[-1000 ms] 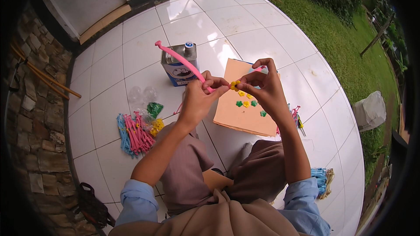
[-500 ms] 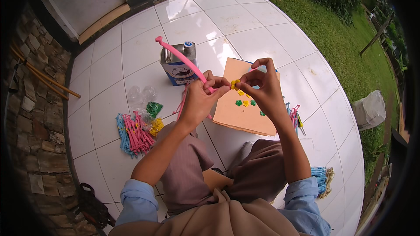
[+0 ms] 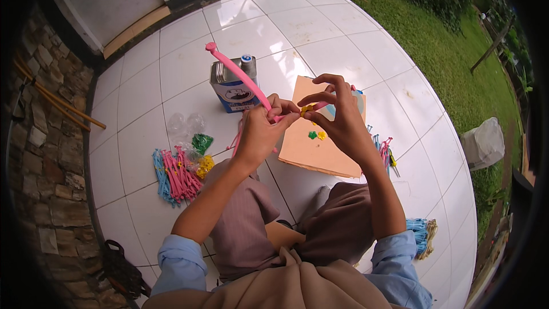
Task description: The person applies glue to small flower-shaped shoe decorations and attaches them to pink straps while sitting on a tiled floor.
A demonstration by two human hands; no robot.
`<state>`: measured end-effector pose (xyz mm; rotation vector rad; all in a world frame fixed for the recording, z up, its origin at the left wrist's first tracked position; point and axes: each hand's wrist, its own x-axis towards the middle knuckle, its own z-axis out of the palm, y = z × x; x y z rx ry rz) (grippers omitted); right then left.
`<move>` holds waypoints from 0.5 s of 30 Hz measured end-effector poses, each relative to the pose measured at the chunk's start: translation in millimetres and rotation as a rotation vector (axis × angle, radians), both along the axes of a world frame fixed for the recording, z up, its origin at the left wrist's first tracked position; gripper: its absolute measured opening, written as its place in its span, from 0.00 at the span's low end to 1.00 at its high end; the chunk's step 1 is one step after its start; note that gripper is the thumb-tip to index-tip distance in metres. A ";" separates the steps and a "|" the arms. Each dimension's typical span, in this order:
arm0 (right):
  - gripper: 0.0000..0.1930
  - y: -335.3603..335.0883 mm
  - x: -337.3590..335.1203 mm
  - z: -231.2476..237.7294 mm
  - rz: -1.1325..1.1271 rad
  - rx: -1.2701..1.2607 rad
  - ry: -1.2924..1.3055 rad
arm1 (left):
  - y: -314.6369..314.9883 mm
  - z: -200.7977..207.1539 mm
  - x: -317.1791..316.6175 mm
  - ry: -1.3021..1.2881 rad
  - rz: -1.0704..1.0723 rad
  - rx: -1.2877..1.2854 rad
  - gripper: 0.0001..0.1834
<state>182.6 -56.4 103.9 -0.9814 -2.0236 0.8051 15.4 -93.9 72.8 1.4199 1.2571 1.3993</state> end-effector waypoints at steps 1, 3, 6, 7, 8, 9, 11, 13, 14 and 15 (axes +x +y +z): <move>0.25 0.9 -0.8 -2.0 -0.009 0.126 -0.118 | -0.3 -0.2 0.0 0.003 0.000 0.000 0.22; 0.25 3.2 -1.3 -5.4 0.003 0.221 -0.182 | -0.3 -1.6 1.4 0.025 -0.017 0.078 0.22; 0.23 5.2 0.1 -7.4 0.047 -0.004 0.002 | 0.0 0.0 3.4 0.003 -0.031 0.079 0.22; 0.22 5.6 0.1 -8.5 0.054 -0.068 0.045 | -0.1 0.3 3.4 0.001 -0.031 0.080 0.22; 0.22 6.1 0.1 -10.2 0.107 -0.213 0.171 | -0.4 0.7 3.5 0.015 -0.031 0.070 0.23; 0.21 5.9 -1.4 -10.3 0.140 -0.285 0.235 | -1.0 1.5 2.4 0.032 -0.028 0.062 0.23; 0.21 4.9 -3.1 -9.4 0.150 -0.349 0.272 | -0.8 3.4 0.6 0.068 -0.022 0.058 0.23; 0.21 4.7 -4.7 -6.1 0.141 -0.337 0.245 | -1.0 5.7 -1.7 0.106 -0.010 0.057 0.23; 0.20 5.0 -3.5 -4.1 0.090 -0.137 0.025 | -1.3 6.1 -3.0 0.025 -0.014 0.008 0.22; 0.20 6.2 -4.4 -0.7 0.071 -0.024 -0.078 | -0.4 9.2 -6.0 -0.049 -0.016 -0.032 0.22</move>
